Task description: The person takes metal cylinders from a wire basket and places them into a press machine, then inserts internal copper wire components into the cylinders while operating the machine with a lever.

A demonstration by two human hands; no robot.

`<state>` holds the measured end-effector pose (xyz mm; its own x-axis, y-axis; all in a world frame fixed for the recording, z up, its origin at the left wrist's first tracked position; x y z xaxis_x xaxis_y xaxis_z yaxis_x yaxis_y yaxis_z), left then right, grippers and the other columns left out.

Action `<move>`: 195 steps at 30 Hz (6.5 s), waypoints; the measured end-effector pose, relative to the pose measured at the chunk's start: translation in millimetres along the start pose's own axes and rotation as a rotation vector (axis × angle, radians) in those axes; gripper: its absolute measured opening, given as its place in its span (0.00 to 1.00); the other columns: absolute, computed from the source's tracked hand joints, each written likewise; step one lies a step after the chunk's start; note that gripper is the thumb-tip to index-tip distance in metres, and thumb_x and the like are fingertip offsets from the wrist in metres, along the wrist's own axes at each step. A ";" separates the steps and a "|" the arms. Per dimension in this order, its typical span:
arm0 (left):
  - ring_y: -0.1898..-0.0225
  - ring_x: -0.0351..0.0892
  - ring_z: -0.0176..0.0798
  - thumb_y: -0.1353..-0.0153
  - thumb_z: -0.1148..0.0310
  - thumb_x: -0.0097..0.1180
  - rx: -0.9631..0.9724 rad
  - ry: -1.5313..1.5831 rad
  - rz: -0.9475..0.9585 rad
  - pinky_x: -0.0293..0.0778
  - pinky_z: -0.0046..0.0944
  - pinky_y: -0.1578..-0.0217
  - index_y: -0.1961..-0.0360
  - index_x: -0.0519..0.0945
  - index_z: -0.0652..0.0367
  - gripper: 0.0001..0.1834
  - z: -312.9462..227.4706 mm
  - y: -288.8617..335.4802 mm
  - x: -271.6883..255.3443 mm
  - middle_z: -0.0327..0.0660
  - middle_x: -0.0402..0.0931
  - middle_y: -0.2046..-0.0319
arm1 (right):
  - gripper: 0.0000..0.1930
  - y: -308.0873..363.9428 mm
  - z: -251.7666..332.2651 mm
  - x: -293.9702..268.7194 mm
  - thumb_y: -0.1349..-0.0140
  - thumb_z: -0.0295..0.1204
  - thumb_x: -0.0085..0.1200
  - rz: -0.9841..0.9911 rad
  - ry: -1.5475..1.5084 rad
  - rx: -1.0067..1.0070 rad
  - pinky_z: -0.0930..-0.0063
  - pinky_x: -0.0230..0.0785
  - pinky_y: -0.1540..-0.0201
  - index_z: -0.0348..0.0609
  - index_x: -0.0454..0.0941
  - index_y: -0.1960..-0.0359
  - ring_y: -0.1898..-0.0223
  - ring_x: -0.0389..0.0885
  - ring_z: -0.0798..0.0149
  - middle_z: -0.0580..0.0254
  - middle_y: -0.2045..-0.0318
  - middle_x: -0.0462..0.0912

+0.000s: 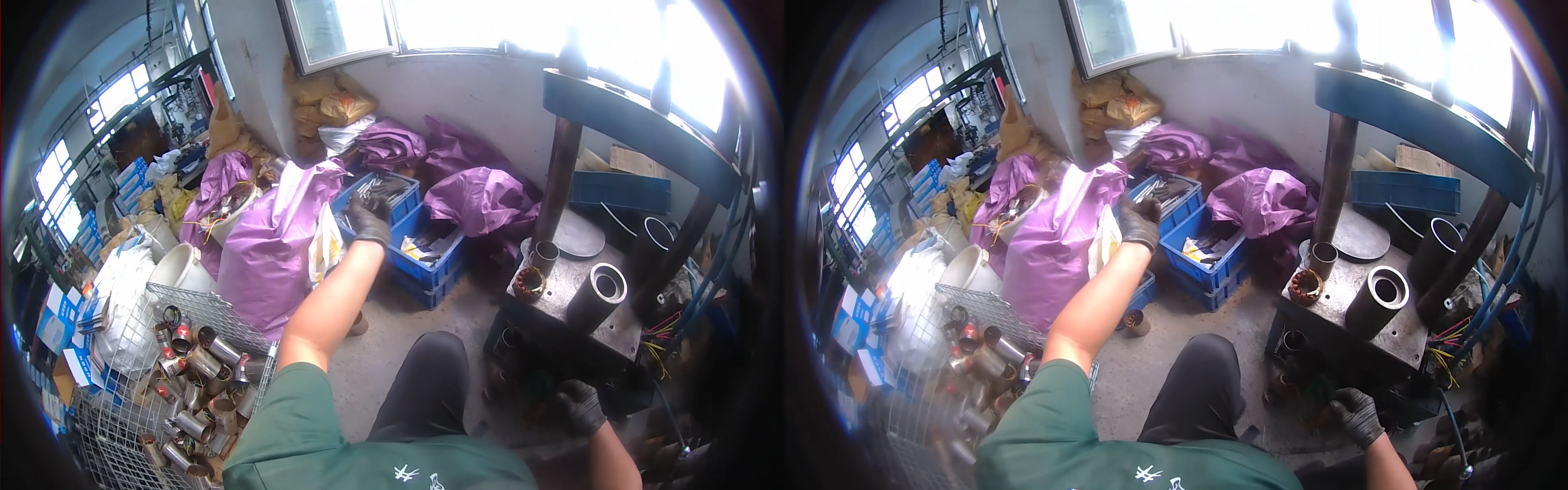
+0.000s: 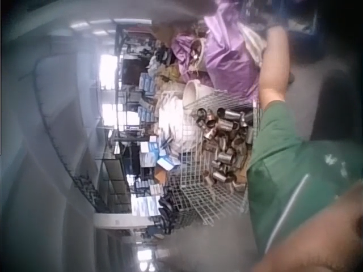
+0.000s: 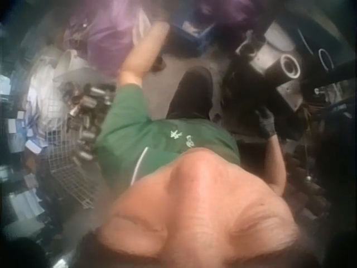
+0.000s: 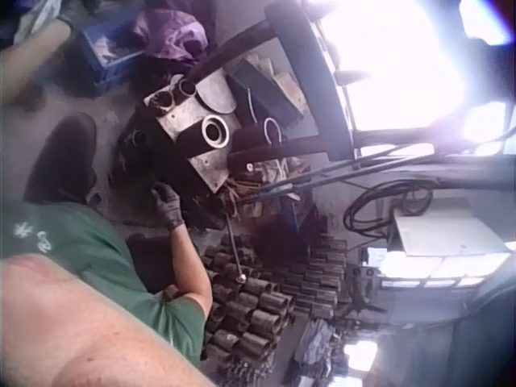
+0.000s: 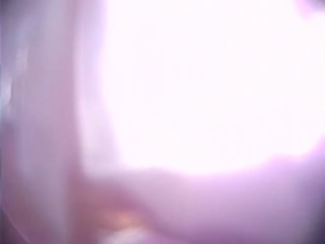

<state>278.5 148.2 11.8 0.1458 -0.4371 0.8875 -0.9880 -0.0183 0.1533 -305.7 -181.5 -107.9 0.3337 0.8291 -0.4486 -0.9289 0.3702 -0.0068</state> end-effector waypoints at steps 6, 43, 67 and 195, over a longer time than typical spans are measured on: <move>0.61 0.86 0.46 0.30 0.44 0.59 -0.628 -0.249 0.077 0.83 0.44 0.62 0.56 0.77 0.50 0.20 201.5 198.2 -11.6 0.42 0.84 0.59 | 0.14 -14.1 31.6 -52.4 0.36 0.27 0.66 -0.291 0.423 -0.341 0.58 0.78 0.51 0.43 0.81 0.50 0.56 0.85 0.46 0.50 0.59 0.85; 0.50 0.83 0.58 0.35 0.69 0.65 0.136 -1.270 1.629 0.79 0.49 0.47 0.44 0.79 0.61 0.19 309.9 381.2 -41.3 0.54 0.81 0.53 | 0.21 -127.8 -82.2 -132.0 0.26 0.33 0.61 -1.382 -0.551 -0.065 0.70 0.70 0.38 0.33 0.75 0.37 0.46 0.78 0.64 0.55 0.49 0.83; 0.55 0.82 0.60 0.39 0.51 0.66 0.841 -1.402 1.698 0.72 0.58 0.46 0.55 0.82 0.57 0.21 382.5 433.0 101.3 0.52 0.84 0.62 | 0.19 -28.6 -76.1 -183.1 0.36 0.42 0.60 -1.204 -0.673 0.616 0.60 0.78 0.52 0.37 0.86 0.54 0.59 0.85 0.54 0.51 0.60 0.88; 0.42 0.79 0.61 0.46 0.74 0.71 0.351 -0.951 2.039 0.78 0.53 0.41 0.46 0.81 0.54 0.25 302.4 415.6 -4.2 0.57 0.75 0.39 | 0.29 -7.9 -5.7 -108.6 0.39 0.34 0.65 -0.175 0.311 0.292 0.64 0.77 0.39 0.33 0.78 0.38 0.45 0.86 0.54 0.44 0.47 0.87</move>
<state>-148.1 -129.5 -59.7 -0.6850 -0.2344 -0.6898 0.2676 0.7997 -0.5374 -335.5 -276.8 -64.3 0.3756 0.5949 -0.7107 -0.7638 0.6330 0.1262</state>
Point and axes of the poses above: each hand's wrist, its own y-axis away from the middle knuckle, its own x-axis out of the palm, z = x × y, the point moved 4 cm from there along -y, towards the middle knuckle
